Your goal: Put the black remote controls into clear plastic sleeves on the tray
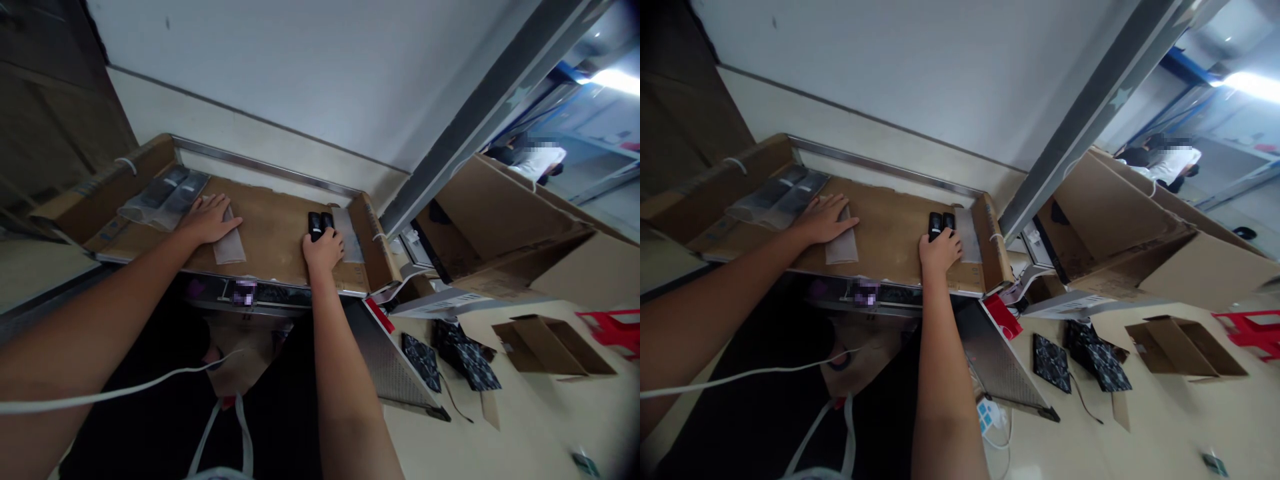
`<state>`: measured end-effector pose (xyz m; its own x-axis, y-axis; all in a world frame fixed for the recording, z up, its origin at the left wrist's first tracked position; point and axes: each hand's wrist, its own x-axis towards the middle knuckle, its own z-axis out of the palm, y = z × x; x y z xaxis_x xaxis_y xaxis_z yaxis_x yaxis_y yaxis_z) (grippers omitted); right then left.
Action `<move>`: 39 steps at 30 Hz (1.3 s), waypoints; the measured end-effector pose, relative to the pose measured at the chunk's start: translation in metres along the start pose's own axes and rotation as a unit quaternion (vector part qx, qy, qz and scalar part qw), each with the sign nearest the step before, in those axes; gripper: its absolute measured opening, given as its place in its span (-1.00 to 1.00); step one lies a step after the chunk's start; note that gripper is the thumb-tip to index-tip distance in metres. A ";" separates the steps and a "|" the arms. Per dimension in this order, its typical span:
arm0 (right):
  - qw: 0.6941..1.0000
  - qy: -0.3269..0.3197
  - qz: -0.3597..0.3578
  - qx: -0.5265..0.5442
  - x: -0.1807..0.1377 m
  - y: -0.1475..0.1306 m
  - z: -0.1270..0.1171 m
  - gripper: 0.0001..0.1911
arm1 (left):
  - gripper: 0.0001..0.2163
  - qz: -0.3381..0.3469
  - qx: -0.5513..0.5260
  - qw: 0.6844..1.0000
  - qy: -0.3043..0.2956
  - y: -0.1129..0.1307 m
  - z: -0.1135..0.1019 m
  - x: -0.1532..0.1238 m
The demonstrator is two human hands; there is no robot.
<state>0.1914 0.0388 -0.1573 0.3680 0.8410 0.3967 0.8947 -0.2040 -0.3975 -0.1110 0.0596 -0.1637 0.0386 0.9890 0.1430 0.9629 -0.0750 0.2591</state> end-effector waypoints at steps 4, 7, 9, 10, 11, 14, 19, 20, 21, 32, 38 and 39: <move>1.000 0.009 -0.003 -0.001 0.002 0.000 0.001 -0.46 | -0.24 -0.004 0.005 1.000 -0.003 0.002 -0.002 -0.001; 1.000 0.002 -0.002 -0.006 0.005 -0.002 0.002 -0.48 | -0.24 -0.005 0.005 1.000 -0.005 0.001 -0.002 -0.001; 1.000 -0.004 -0.006 -0.010 0.007 -0.004 0.002 -0.50 | -0.24 -0.005 0.005 1.000 -0.005 0.001 -0.001 -0.001; 1.000 -0.003 -0.009 -0.012 0.008 -0.005 0.002 -0.51 | -0.24 -0.005 0.006 1.000 -0.004 0.000 -0.001 0.000; 1.000 0.001 -0.011 -0.015 0.009 -0.005 0.003 -0.52 | -0.24 -0.005 0.006 1.000 -0.003 0.000 0.000 0.000; 1.000 0.015 -0.014 -0.019 0.010 -0.008 0.005 -0.54 | -0.25 -0.001 0.004 1.000 0.004 -0.001 0.001 0.001; 1.000 0.013 -0.011 -0.023 0.011 -0.010 0.006 -0.56 | -0.28 -0.001 0.005 1.000 0.008 -0.001 0.001 0.001; 1.000 0.015 -0.011 -0.024 0.011 -0.010 0.006 -0.57 | -0.28 -0.001 0.005 1.000 0.007 -0.001 0.001 0.001; 0.999 0.016 -0.012 -0.025 0.011 -0.010 0.006 -0.58 | -0.28 -0.002 0.006 1.000 0.008 -0.001 0.001 0.001; 0.996 0.039 -0.076 -0.040 0.006 -0.010 0.000 -0.59 | -0.25 -0.029 -0.028 0.998 0.057 -0.002 0.003 -0.001; 0.980 0.058 -0.191 -0.024 0.002 -0.012 0.000 -0.61 | -0.16 -0.023 -0.006 0.998 -0.057 0.009 -0.014 -0.001; 0.977 0.060 -0.201 -0.022 0.002 -0.012 0.000 -0.62 | -0.14 -0.033 -0.012 0.997 -0.073 0.011 -0.020 -0.001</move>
<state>0.1813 0.0430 -0.1517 0.0088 0.7928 0.6095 0.9822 0.1076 -0.1541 -0.1056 0.0555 -0.1414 0.0158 0.9998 -0.0141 0.9583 -0.0111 0.2856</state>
